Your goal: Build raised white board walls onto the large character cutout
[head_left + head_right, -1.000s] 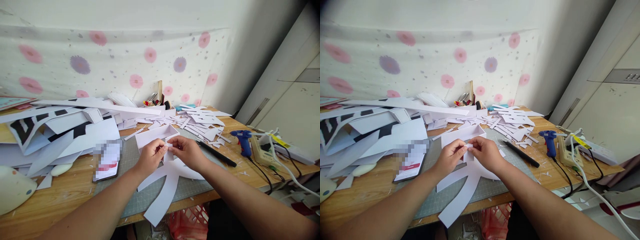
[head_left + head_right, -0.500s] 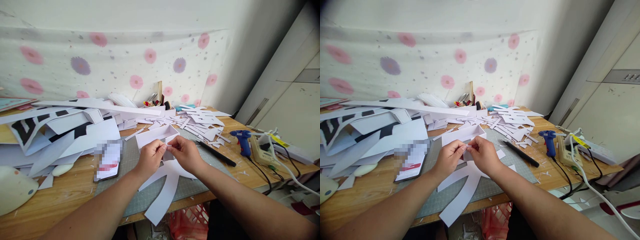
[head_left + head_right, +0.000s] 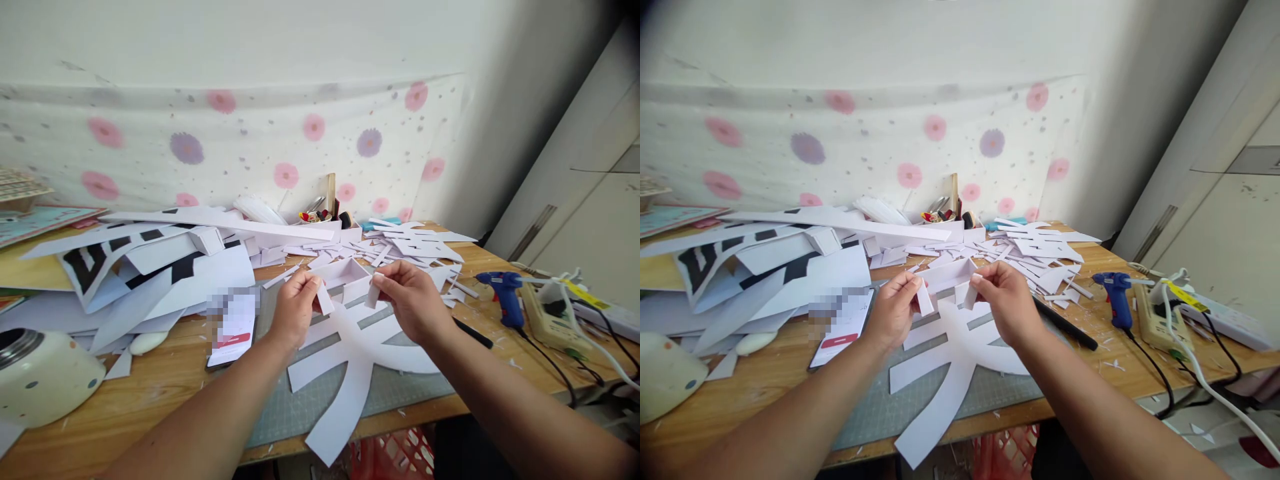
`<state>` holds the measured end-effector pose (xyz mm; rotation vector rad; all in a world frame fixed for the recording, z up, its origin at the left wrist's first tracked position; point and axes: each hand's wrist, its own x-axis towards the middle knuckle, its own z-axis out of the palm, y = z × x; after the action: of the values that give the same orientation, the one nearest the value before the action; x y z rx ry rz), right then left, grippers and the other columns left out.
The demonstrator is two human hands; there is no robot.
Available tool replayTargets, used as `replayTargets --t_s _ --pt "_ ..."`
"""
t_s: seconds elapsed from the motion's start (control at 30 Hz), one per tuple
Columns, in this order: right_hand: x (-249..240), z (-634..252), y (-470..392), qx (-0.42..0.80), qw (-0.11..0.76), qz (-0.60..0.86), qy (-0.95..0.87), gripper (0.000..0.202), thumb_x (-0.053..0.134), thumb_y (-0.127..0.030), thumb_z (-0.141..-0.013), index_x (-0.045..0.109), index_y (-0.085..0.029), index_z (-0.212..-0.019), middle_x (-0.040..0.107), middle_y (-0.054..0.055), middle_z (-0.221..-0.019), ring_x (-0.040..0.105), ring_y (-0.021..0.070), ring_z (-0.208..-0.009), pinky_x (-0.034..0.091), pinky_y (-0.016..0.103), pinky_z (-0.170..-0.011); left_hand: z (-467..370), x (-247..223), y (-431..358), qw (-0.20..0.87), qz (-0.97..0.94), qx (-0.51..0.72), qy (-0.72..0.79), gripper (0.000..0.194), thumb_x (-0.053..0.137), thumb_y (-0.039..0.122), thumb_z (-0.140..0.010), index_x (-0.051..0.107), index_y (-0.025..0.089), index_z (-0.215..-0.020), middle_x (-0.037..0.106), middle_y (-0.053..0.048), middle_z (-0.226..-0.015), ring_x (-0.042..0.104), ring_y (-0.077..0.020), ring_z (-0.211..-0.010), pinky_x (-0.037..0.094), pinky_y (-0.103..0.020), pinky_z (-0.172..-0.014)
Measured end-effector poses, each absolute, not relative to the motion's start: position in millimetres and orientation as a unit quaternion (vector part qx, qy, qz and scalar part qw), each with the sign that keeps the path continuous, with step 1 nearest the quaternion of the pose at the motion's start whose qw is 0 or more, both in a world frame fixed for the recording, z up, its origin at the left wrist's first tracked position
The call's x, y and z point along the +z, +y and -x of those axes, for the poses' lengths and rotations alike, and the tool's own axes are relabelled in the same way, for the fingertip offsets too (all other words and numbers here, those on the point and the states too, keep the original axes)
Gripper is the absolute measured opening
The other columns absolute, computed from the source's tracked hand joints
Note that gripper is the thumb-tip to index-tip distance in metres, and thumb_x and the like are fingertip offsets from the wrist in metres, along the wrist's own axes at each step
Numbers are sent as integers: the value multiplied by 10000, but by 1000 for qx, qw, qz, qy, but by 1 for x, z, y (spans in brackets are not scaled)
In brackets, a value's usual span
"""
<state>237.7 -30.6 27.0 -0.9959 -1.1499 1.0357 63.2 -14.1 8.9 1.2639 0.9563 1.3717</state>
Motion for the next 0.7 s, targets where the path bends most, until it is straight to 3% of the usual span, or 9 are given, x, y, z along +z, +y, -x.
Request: replayTargets --t_s 0.13,0.3,0.47,0.7 --pt "28 -254 -21 458 586 438 -504 223 692 -335 -686 529 -195 -747 564 -28 -661 540 110 -585 473 272 -584 -60 8 -9 478 -580 526 398 212 532 378 -832 506 188 -741 602 28 -649 606 -138 -563 466 -260 -557" --pt "8 -255 -2 287 482 539 -629 137 582 -329 -756 530 -203 -746 535 -36 -611 529 120 -532 440 262 -523 -54 10 -3 333 -647 538 426 157 494 328 -858 508 191 -784 630 18 -687 610 -134 -604 454 -266 -642" --pt "-7 -244 14 192 386 555 -712 70 549 -215 -743 542 -222 -812 569 -39 -596 528 129 -523 382 252 -514 -47 12 1 184 -708 478 486 147 473 301 -863 552 197 -796 682 1 -744 554 -127 -586 394 -245 -590" --pt "-12 -233 20 100 322 543 -769 54 543 -167 -734 552 -216 -754 575 0 -672 480 143 -589 326 266 -573 -49 6 2 139 -740 436 494 161 462 280 -864 586 212 -787 704 3 -788 586 -140 -661 406 -252 -631"
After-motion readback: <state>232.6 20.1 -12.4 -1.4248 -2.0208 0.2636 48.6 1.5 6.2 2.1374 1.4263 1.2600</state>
